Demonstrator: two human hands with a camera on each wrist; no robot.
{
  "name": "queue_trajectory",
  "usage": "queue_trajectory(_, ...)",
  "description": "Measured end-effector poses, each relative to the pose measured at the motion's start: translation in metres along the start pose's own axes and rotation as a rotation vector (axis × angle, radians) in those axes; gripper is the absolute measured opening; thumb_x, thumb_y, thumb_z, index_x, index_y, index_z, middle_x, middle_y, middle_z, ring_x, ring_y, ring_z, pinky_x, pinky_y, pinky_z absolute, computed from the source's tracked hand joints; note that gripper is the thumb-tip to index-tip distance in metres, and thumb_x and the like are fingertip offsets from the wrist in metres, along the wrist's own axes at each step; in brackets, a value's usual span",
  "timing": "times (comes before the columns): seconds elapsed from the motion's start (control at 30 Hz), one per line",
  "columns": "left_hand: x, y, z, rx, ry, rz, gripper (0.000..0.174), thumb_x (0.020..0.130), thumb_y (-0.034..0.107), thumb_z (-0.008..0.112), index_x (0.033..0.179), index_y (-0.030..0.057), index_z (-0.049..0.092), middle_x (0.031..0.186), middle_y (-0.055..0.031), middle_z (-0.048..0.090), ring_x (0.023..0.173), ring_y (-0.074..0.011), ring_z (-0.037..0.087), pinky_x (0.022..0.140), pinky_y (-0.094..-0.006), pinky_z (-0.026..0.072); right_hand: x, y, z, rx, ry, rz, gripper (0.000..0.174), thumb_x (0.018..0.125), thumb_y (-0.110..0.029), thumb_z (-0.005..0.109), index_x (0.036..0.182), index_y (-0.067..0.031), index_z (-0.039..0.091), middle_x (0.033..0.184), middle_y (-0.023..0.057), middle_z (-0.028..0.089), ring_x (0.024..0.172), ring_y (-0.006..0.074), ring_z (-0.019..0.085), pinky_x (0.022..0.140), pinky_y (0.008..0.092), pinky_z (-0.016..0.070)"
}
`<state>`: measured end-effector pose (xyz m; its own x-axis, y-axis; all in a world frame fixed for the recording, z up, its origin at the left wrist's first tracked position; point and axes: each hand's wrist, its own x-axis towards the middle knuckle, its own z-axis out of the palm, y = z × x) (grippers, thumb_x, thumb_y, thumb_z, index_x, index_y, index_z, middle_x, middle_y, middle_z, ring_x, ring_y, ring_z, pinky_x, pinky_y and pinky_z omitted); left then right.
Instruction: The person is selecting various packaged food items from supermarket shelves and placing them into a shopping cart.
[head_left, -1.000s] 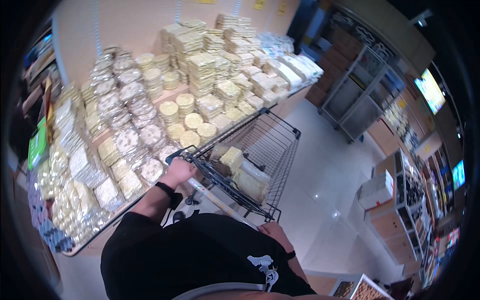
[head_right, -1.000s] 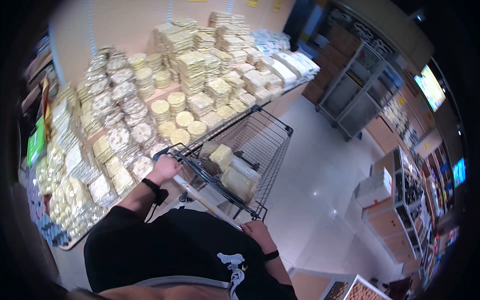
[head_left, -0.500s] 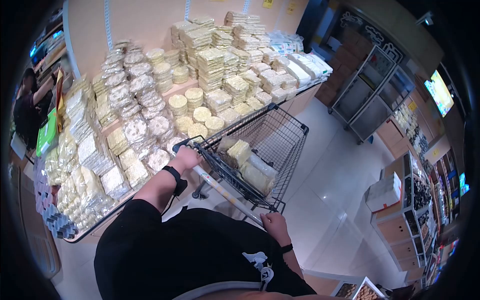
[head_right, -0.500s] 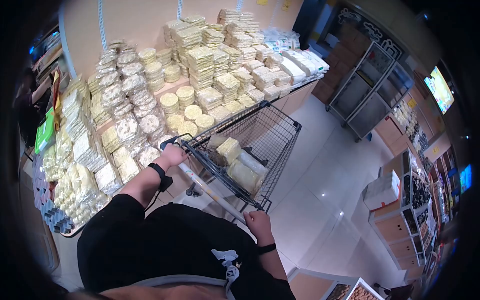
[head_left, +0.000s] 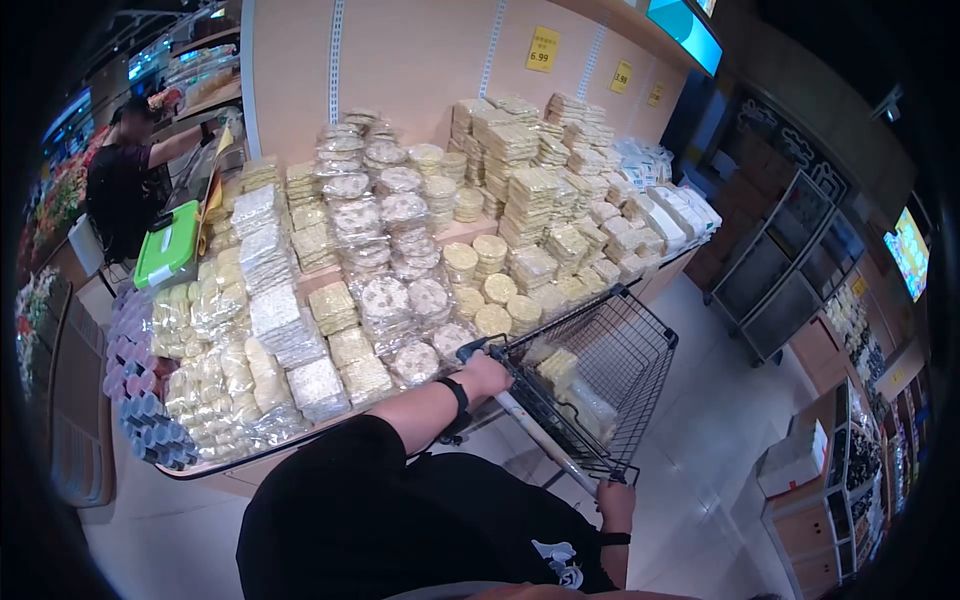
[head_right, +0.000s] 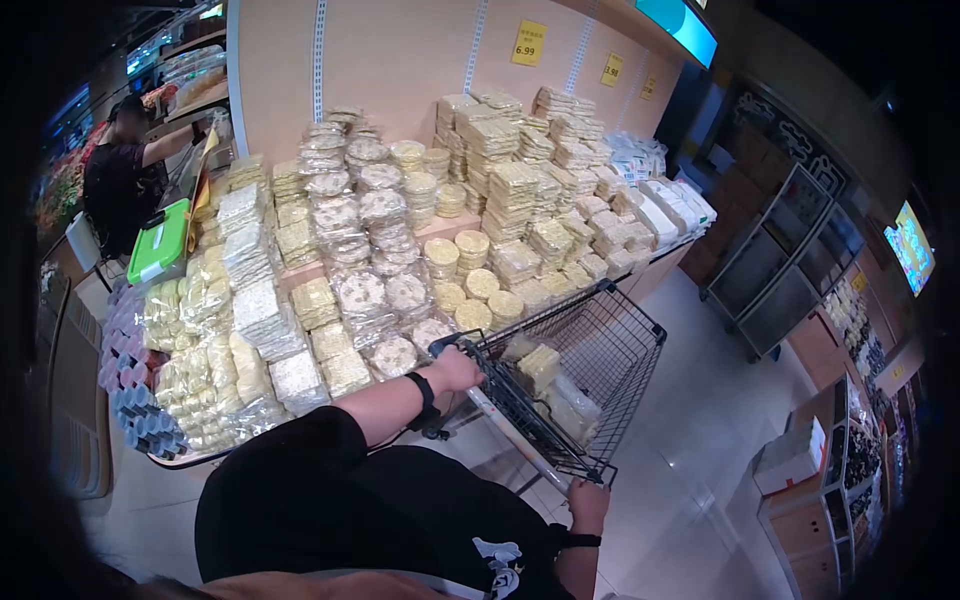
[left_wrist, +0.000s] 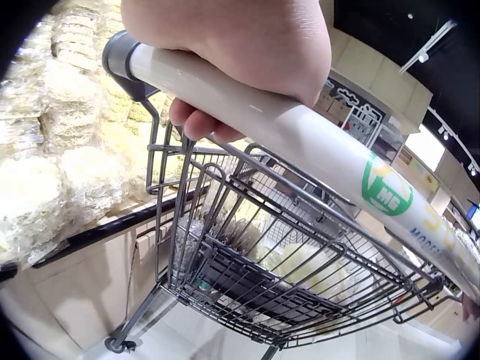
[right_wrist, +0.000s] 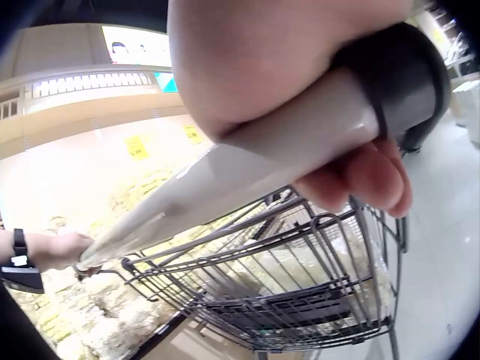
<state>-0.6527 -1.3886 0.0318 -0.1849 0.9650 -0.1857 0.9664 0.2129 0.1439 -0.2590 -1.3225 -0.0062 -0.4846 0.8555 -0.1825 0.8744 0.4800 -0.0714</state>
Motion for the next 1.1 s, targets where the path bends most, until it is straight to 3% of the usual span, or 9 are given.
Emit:
queue_trajectory(0.1, -0.007, -0.008, 0.01, -0.013, 0.041, 0.058, 0.042, 0.088, 0.043, 0.04, 0.084, 0.015, 0.071, 0.086, -0.0059, 0.068, 0.086, -0.0252, 0.063, 0.08, -0.0432, 0.0385, -0.006, 0.0, 0.012, 0.119, -0.012, 0.16, 0.05, 0.09, -0.032, 0.033, 0.068, -0.0033, 0.068, 0.056, 0.0092, 0.062, 0.068, 0.0317, 0.062, 0.092, 0.0422, 0.0398)
queue_trajectory(0.17, -0.02, -0.012, 0.01, -0.011, 0.045, 0.104, 0.043, 0.088, 0.044, 0.039, 0.084, 0.0148, 0.071, 0.086, -0.0059, 0.068, 0.086, -0.0256, 0.063, 0.081, -0.044, 0.0383, -0.017, -0.002, 0.015, -0.017, 0.121, 0.071, 0.049, 0.09, -0.036, 0.036, 0.066, -0.0059, 0.066, 0.05, 0.0078, 0.06, 0.056, 0.0258, 0.064, 0.058, 0.036, 0.0507)
queue_trajectory(0.37, -0.059, -0.023, 0.011, -0.042, -0.045, 0.173, 0.048, 0.091, 0.044, 0.033, 0.086, 0.0144, 0.071, 0.092, -0.0072, 0.068, 0.092, -0.0257, 0.061, 0.088, -0.0464, 0.036, -0.051, -0.016, 0.031, -0.064, 0.138, 0.138, 0.049, 0.088, -0.037, 0.037, 0.063, -0.0066, 0.066, 0.05, 0.0072, 0.06, 0.06, 0.025, 0.064, 0.066, 0.0375, 0.0504)
queue_trajectory(0.4, -0.068, -0.028, 0.014, -0.031, 0.047, 0.212, 0.047, 0.089, 0.044, 0.034, 0.081, 0.0155, 0.071, 0.082, -0.0062, 0.068, 0.082, -0.0266, 0.063, 0.076, -0.0437, 0.042, -0.059, -0.024, 0.028, -0.071, 0.14, 0.146, 0.049, 0.088, -0.037, 0.037, 0.063, -0.0066, 0.066, 0.05, 0.0072, 0.06, 0.06, 0.025, 0.064, 0.066, 0.0375, 0.0504)
queue_trajectory(0.47, -0.077, -0.033, 0.018, -0.029, 0.006, 0.226, 0.049, 0.089, 0.044, 0.034, 0.082, 0.0133, 0.071, 0.081, -0.007, 0.068, 0.082, -0.0278, 0.063, 0.073, -0.0437, 0.0452, -0.077, -0.038, 0.025, 0.072, 0.044, 0.271, 0.049, 0.088, -0.035, 0.04, 0.063, -0.003, 0.067, 0.065, 0.0164, 0.063, 0.073, 0.0356, 0.061, 0.077, 0.0448, 0.0463)
queue_trajectory(0.7, -0.114, -0.043, 0.009, -0.085, -0.217, 0.192, 0.043, 0.083, 0.04, 0.042, 0.091, 0.0086, 0.069, 0.095, -0.0101, 0.067, 0.093, -0.0263, 0.063, 0.079, -0.0385, 0.0482, -0.132, -0.078, 0.027, 0.061, 0.142, 0.244, 0.041, 0.083, -0.028, 0.042, 0.057, -0.0058, 0.065, 0.06, 0.0135, 0.062, 0.069, 0.0346, 0.059, 0.077, 0.0445, 0.045)
queue_trajectory(0.83, -0.123, -0.048, 0.016, -0.117, -0.305, 0.138, 0.042, 0.081, 0.041, 0.045, 0.096, 0.0106, 0.069, 0.098, -0.0101, 0.067, 0.095, -0.0261, 0.063, 0.08, -0.0376, 0.048, -0.153, -0.093, 0.036, 0.075, 0.16, 0.262, 0.042, 0.084, -0.028, 0.041, 0.056, -0.0067, 0.064, 0.057, 0.0113, 0.061, 0.067, 0.0337, 0.057, 0.076, 0.0433, 0.0444)
queue_trajectory(1.0, -0.153, -0.054, 0.015, -0.108, -0.266, 0.15, 0.04, 0.08, 0.039, 0.046, 0.097, 0.0105, 0.069, 0.1, -0.0103, 0.067, 0.095, -0.0261, 0.063, 0.08, -0.0369, 0.0481, -0.178, -0.104, 0.043, 0.106, 0.113, 0.27, 0.044, 0.085, -0.029, 0.039, 0.055, -0.0082, 0.064, 0.056, 0.0111, 0.061, 0.068, 0.0329, 0.057, 0.074, 0.0434, 0.0448)
queue_trajectory(1.1, -0.169, -0.058, 0.018, -0.081, -0.272, 0.106, 0.039, 0.079, 0.038, 0.047, 0.097, 0.0112, 0.069, 0.099, -0.0099, 0.067, 0.094, -0.0254, 0.063, 0.078, -0.0363, 0.0486, -0.192, -0.107, 0.057, 0.018, 0.214, 0.186, 0.047, 0.086, -0.036, 0.043, 0.056, -0.0072, 0.065, 0.05, 0.0094, 0.058, 0.058, 0.0293, 0.062, 0.063, 0.0408, 0.049)
